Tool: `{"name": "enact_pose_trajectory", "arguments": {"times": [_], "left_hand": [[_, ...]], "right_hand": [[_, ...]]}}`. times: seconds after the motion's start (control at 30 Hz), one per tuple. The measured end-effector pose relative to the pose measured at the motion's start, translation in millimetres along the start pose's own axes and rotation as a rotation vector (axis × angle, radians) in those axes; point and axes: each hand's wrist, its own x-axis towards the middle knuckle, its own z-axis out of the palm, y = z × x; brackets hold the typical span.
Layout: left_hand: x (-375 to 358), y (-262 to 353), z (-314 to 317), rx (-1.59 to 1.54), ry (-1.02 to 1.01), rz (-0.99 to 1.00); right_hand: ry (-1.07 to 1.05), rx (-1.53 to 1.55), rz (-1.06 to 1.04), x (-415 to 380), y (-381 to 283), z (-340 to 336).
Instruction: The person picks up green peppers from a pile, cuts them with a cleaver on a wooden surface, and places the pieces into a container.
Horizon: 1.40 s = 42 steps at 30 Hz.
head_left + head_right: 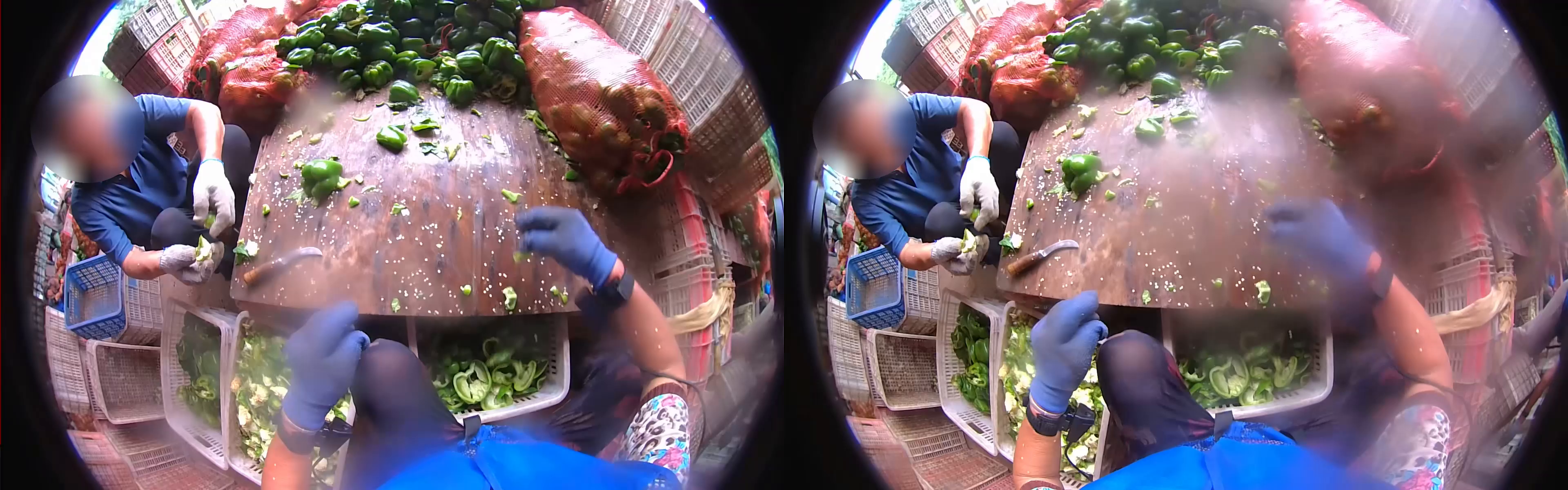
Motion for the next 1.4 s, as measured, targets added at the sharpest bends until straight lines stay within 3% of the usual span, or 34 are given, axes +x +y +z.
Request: {"name": "enact_pose_trajectory", "arguments": {"times": [0.1, 0.17, 0.23, 0.3, 0.4, 0.53, 0.57, 0.6, 0.63, 0.7, 0.77, 0.83, 0.9, 0.97, 1.0, 1.07, 1.1, 1.13, 1.17, 1.2, 1.23, 1.3, 1.4], "left_hand": [[21.8, -13.2, 16.0, -0.003, -0.043, -0.042], [48.8, -26.4, 27.4, 0.050, -0.078, 0.004], [69.2, -49.0, 42.2, 0.050, -0.122, 0.024], [88.5, -62.0, 52.7, 0.025, -0.196, 0.000], [106.3, -83.7, 63.1, 0.022, -0.235, 0.085], [114.7, -100.1, 63.0, -0.004, -0.293, 0.094], [115.3, -100.9, 62.5, -0.011, -0.306, 0.063], [113.9, -101.5, 61.7, -0.016, -0.317, 0.036], [111.5, -102.4, 60.5, -0.019, -0.328, 0.007], [110.7, -105.1, 63.5, -0.009, -0.289, 0.018], [108.9, -106.7, 64.9, -0.003, -0.273, 0.040], [105.4, -106.7, 66.0, -0.012, -0.254, 0.046], [101.3, -107.2, 66.7, -0.036, -0.237, 0.042], [94.5, -107.0, 66.3, -0.019, -0.185, 0.081], [93.1, -100.0, 62.4, -0.011, -0.193, 0.051], [90.7, -79.0, 46.9, 0.038, -0.200, 0.003], [92.0, -62.3, 32.9, 0.046, -0.219, -0.047], [87.5, -55.5, 21.5, 0.118, -0.172, 0.068], [85.3, -54.3, 14.3, 0.161, -0.141, 0.200], [81.2, -56.2, 11.9, 0.078, -0.100, 0.162], [72.9, -57.7, 11.0, -0.002, -0.085, 0.116], [68.1, -41.8, 4.0, -0.130, -0.106, 0.012], [57.4, -10.4, -1.1, -0.293, -0.166, -0.157]], "right_hand": [[0.037, -0.061, -0.310, 83.1, -5.0, -1.3], [0.155, -0.334, -0.258, 157.1, -15.8, 14.3], [0.194, -0.262, -0.616, 239.7, -6.3, 34.5], [0.248, -0.463, -0.587, 300.0, -24.9, 55.2], [0.114, -0.919, -0.484, 354.9, -19.3, 72.5], [0.680, -0.634, -0.768, 390.6, 6.1, 39.8], [0.854, -0.607, -0.754, 399.4, 6.9, 27.1], [0.874, -0.649, -0.660, 416.5, 14.2, 9.9], [0.806, -0.726, -0.501, 417.9, 5.8, -2.7], [0.429, -0.897, -0.060, 414.9, -12.6, -14.1], [0.422, -0.948, -0.146, 409.5, -10.2, -7.9], [0.357, -1.015, -0.286, 396.6, -2.4, -4.1], [0.479, -0.879, -0.706, 369.6, 20.0, -5.5], [0.376, -0.835, -0.426, 296.8, -18.0, -6.5], [0.418, -0.565, -0.426, 269.5, -11.3, -9.1], [0.518, -0.605, -0.410, 223.6, 17.1, -16.3], [0.441, -0.457, -0.513, 172.8, -0.7, -13.2], [0.337, -0.335, -0.515, 134.4, 11.9, -7.8], [0.179, 0.187, -0.469, 100.1, 52.7, 15.8], [-0.004, -0.081, -0.456, 46.4, 40.5, 18.4], [0.009, -0.285, -0.287, -6.7, 19.5, 32.3], [0.302, -0.369, -0.480, -70.1, 45.7, 31.9], [0.419, -0.506, -0.274, -144.1, 45.8, -28.2]]}}
